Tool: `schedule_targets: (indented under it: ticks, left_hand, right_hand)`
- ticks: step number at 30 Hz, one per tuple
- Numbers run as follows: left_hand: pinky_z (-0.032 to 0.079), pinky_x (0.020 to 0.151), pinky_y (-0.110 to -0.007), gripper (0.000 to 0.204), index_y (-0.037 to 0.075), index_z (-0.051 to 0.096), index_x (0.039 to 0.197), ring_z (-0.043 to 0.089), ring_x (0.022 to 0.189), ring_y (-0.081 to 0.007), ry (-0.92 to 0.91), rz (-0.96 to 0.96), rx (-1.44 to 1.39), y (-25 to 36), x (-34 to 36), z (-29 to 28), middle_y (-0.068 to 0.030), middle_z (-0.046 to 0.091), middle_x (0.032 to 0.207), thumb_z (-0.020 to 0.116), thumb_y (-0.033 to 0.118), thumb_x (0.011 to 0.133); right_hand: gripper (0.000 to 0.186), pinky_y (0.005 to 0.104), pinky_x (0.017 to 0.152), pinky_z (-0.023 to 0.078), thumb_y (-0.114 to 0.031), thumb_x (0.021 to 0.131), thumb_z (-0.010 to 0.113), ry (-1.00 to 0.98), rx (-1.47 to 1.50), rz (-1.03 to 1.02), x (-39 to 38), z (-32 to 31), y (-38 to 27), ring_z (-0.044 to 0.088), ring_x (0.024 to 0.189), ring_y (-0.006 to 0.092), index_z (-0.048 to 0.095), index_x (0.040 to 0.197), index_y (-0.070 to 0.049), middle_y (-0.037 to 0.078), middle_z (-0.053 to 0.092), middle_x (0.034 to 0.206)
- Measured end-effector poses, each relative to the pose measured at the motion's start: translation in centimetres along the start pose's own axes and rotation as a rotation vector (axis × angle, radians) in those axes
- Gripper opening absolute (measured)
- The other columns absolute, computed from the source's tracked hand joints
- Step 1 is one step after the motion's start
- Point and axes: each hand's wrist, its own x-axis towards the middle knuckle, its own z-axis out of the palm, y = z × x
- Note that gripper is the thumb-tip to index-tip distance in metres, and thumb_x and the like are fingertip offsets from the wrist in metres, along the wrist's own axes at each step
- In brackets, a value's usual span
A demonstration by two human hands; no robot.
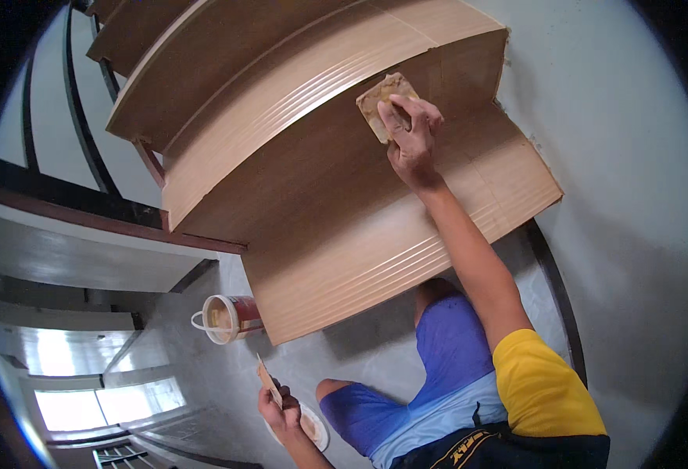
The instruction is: Applying wood filler or putty to the joints and edges of wooden stairs using a scraper and fingers.
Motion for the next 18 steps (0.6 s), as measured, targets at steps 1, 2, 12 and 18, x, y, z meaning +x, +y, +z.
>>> schedule_targets:
  ticks: [1, 2, 12, 18]
  left_hand:
    - [0.039, 0.036, -0.017, 0.016, 0.005, 0.057, 0.096, 0.051, 0.051, -0.0104, -0.006, -0.024, -0.006, 0.1, -0.1, -0.2, -0.0021, 0.06, 0.078, 0.044, 0.011, 0.089]
    - [0.038, 0.035, -0.017, 0.019, 0.005, 0.058, 0.099, 0.052, 0.052, -0.0103, -0.014, -0.053, -0.011, 0.1, -0.1, 0.1, -0.0022, 0.061, 0.079, 0.043, 0.011, 0.089]
    - [0.04, 0.036, -0.018, 0.024, 0.007, 0.059, 0.105, 0.052, 0.053, -0.0104, -0.082, -0.065, 0.022, -0.6, 0.6, 2.6, -0.0021, 0.064, 0.085, 0.043, 0.015, 0.089]
    - [0.041, 0.037, -0.019, 0.027, 0.006, 0.059, 0.108, 0.051, 0.053, -0.0104, -0.152, -0.16, -0.042, -1.0, 0.8, 2.3, -0.0032, 0.066, 0.09, 0.042, 0.017, 0.089]
  right_hand:
    - [0.047, 0.04, 0.092, 0.036, 0.0, 0.069, 0.062, 0.009, -0.017, 0.007, 0.2, 0.5, 0.0, 0.046, 0.109, 0.0261, 0.065, 0.113, -0.014, 0.004, 0.055, 0.117]
    - [0.042, 0.0393, 0.092, 0.035, -0.001, 0.07, 0.064, 0.017, -0.04, 0.013, 0.4, 0.9, 0.1, 0.046, 0.108, 0.0246, 0.067, 0.11, -0.015, 0.002, 0.055, 0.116]
    - [0.03, 0.0368, 0.085, 0.034, -0.013, 0.076, 0.07, -0.051, -0.132, -0.007, -0.5, 1.5, 0.6, 0.045, 0.102, 0.0184, 0.07, 0.106, -0.019, -0.004, 0.056, 0.112]
    - [0.032, 0.0366, 0.086, 0.032, -0.011, 0.079, 0.064, 0.031, -0.181, -0.04, -0.2, 3.1, 2.1, 0.047, 0.098, 0.0185, 0.068, 0.11, -0.018, -0.003, 0.056, 0.113]
